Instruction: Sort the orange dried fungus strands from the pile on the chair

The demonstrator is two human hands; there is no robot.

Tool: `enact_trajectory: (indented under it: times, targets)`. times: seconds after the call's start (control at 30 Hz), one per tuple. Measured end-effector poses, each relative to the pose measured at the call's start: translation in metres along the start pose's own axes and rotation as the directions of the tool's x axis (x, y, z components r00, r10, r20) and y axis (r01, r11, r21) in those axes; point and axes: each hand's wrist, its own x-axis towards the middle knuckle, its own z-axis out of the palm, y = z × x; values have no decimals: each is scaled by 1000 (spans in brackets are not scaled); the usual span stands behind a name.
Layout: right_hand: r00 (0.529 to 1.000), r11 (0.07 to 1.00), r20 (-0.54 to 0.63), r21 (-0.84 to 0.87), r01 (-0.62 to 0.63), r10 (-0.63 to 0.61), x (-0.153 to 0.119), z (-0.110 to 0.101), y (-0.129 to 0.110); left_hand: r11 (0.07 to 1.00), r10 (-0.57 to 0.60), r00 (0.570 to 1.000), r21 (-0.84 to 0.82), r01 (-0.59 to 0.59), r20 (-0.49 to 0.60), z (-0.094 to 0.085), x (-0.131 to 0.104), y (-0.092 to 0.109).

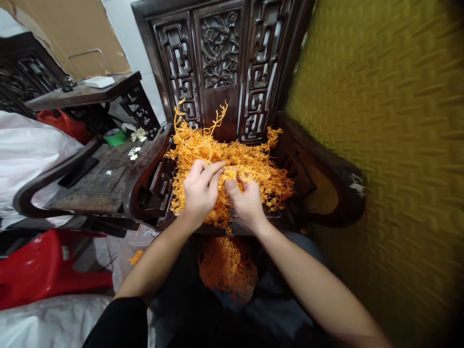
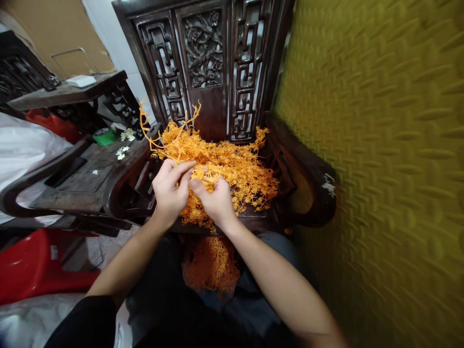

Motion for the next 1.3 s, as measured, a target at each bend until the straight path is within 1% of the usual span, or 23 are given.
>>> enact_trajectory:
  times: [0.07,0.13,0.2,0.23,0.3,0.37,0.43,0.53,0.6,0.63,0.7,0.77,0.9,1.0,1.07,1.1,1.13,1.17,1.2,1.23,1.27,1.3]
  targets:
    - [998,993,0,99,-61,61,0,1,2,988,118,993,95,-119,10,-1,-3,-4]
    - [992,975,5,183,-127,129,2,0,1,957,217,975,187,-221,41,-2,-5,-9]
    - [985,961,38,218,-171,167,4,0,-1,927,271,959,246,-284,88,-4,-7,-14]
    - [985,960,55,218,-174,166,5,0,-2,919,280,954,258,-299,107,-4,-7,-16]
    - [989,970,67,195,-144,133,7,-1,-5,921,274,954,254,-297,123,-5,-6,-18]
    - [994,982,60,160,-101,93,7,-2,-6,939,239,962,219,-264,133,-6,-3,-19]
    - [995,990,72,116,-74,66,7,-6,-6,960,195,964,165,-226,182,-8,2,-20]
    - [988,998,151,36,-50,44,8,-15,-8,980,147,938,81,-181,314,-12,8,-24]
    - [973,999,227,-29,-32,37,10,-21,-9,989,116,926,44,-141,358,-13,9,-26]
    - [966,998,255,-58,-28,42,10,-23,-9,993,96,929,35,-116,358,-13,10,-27]
    - [958,995,280,-98,-32,58,12,-25,-9,998,50,946,30,-63,320,-11,10,-28]
    - [959,994,274,-101,-47,73,13,-23,-8,999,9,963,30,-17,270,-7,10,-28]
    - [965,996,250,-45,-72,81,16,-16,-5,999,-36,982,16,34,184,0,12,-30]
    - [964,994,250,30,-102,91,16,-11,-7,998,-33,984,-48,42,173,3,14,-36]
    - [955,984,276,109,-142,107,12,-11,-11,989,-52,976,-124,80,212,2,17,-46]
    - [949,975,297,156,-160,108,8,-12,-15,981,-84,971,-155,121,223,0,19,-53]
    - [938,965,331,198,-173,100,4,-14,-19,969,-141,969,-171,177,204,-3,21,-62]
    - [924,958,373,228,-175,80,-1,-17,-23,954,-216,963,-175,243,158,-7,24,-71]
    - [908,954,415,248,-167,52,-6,-21,-26,934,-305,949,-172,313,73,-12,26,-81]
    - [893,953,449,261,-152,20,-11,-26,-29,910,-390,920,-167,381,-26,-16,28,-90]
    - [881,951,472,274,-140,-7,-15,-31,-32,889,-444,892,-162,427,-86,-20,29,-96]
    - [876,947,481,292,-133,-25,-17,-36,-33,879,-466,880,-156,450,-92,-23,30,-101]
